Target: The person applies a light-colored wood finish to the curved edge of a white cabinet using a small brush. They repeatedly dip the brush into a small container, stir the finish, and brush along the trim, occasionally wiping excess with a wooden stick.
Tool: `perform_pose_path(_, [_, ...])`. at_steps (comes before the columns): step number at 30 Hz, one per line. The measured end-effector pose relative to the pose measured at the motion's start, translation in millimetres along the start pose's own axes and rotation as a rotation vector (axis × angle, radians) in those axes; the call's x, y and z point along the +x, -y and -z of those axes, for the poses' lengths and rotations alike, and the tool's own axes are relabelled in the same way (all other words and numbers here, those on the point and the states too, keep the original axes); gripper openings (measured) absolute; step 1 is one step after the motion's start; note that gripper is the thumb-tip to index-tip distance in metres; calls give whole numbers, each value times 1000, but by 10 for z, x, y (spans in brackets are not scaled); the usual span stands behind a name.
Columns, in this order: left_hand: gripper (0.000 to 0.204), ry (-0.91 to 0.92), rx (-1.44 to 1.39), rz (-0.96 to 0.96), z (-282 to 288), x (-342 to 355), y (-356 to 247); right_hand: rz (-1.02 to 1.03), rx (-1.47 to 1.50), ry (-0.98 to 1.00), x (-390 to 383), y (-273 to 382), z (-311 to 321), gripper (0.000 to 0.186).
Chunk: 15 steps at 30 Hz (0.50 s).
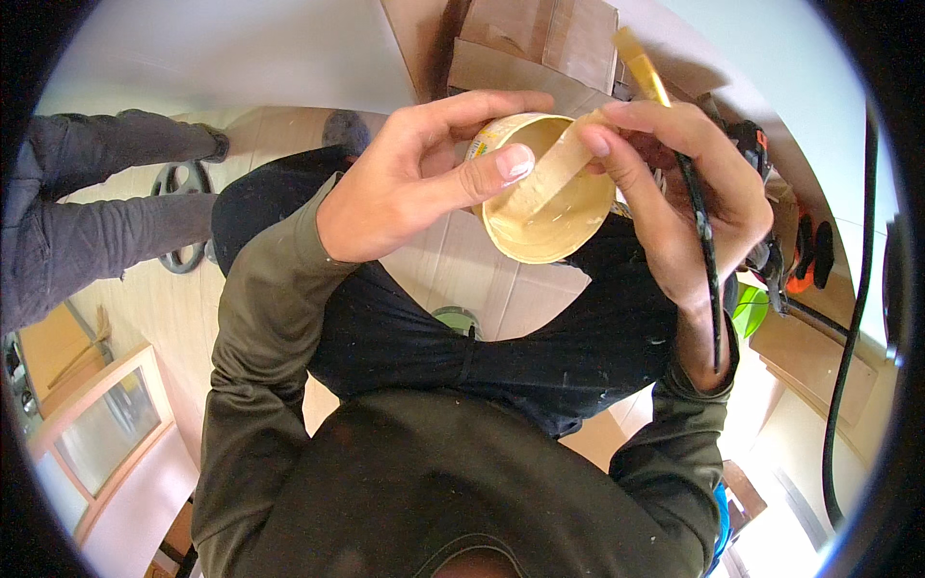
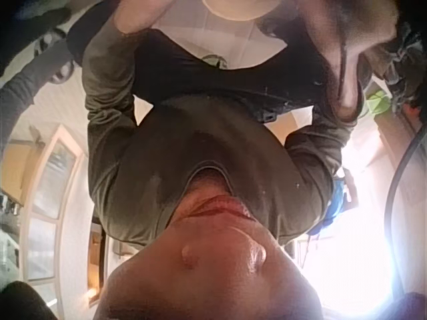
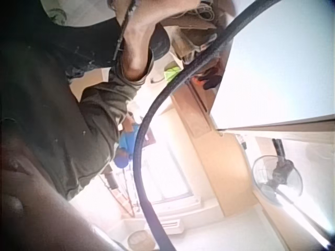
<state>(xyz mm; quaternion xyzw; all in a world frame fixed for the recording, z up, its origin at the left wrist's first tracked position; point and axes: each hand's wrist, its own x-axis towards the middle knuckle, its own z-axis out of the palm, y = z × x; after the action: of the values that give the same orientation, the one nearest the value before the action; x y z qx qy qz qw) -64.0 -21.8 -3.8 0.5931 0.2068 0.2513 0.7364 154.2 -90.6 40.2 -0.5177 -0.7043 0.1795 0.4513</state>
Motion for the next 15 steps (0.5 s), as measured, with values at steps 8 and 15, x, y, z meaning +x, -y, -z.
perform_pose_path(8, [66, -34, -16, -19, -3, -17, -21, 73, -39, 26, -11, -37, 33, 20])
perform_pose_path(15, [65, -51, 1, -54, 0, -59, -9, 119, -149, 9, 0, 25, 171, 25])
